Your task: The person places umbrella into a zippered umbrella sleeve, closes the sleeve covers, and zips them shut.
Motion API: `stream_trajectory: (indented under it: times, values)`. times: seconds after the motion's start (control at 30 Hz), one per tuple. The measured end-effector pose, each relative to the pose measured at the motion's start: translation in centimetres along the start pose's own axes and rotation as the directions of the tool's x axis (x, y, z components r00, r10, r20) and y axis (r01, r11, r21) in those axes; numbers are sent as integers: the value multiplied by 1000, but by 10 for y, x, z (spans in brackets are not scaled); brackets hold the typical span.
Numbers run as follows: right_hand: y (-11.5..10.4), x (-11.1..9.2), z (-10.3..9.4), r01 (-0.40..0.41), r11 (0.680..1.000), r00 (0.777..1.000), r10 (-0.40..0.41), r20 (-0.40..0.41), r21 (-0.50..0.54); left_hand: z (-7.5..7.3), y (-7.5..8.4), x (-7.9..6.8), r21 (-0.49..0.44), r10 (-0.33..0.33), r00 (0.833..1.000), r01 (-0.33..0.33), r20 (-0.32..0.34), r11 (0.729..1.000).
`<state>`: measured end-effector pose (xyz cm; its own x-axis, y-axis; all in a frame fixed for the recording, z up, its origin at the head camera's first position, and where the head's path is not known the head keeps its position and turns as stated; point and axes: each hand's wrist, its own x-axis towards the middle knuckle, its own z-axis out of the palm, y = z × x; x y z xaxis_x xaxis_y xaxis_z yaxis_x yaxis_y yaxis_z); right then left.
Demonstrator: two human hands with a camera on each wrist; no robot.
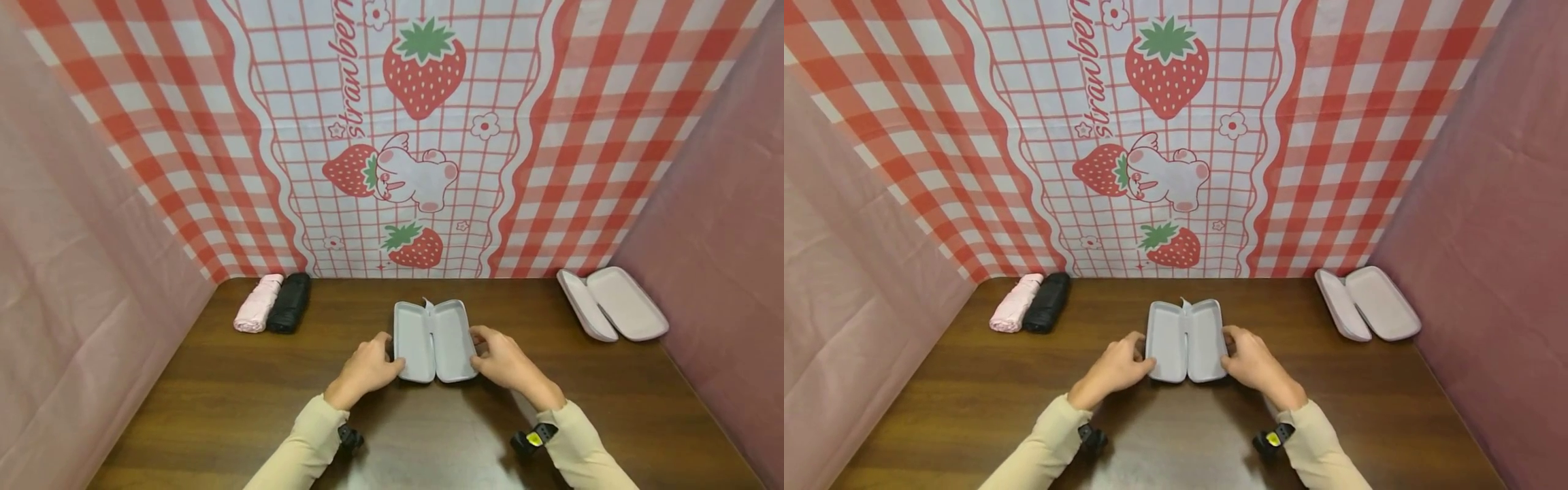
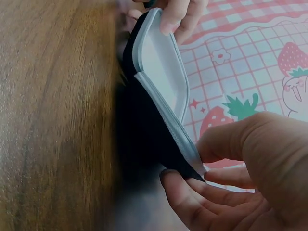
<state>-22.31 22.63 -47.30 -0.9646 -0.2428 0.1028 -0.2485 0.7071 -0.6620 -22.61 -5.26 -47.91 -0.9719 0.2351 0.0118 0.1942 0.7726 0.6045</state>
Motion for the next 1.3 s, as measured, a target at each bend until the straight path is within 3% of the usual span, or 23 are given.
stream_trajectory:
  times: [0.37, 0.6, 1.3]
  values:
    - [-6, 2, 2, 16, 999, 997, -19, 73, 37, -13, -13, 5, -107, 42, 998, -36, 52, 994]
    - [-8, 5, 4, -42, 983, 993, 21, 120, 177, -20, -16, 4, -97, 68, 995, -61, 73, 993]
    - [-8, 9, 17, -99, 933, 994, 74, 86, 345, -26, -25, -2, -139, 97, 993, -88, 61, 986]
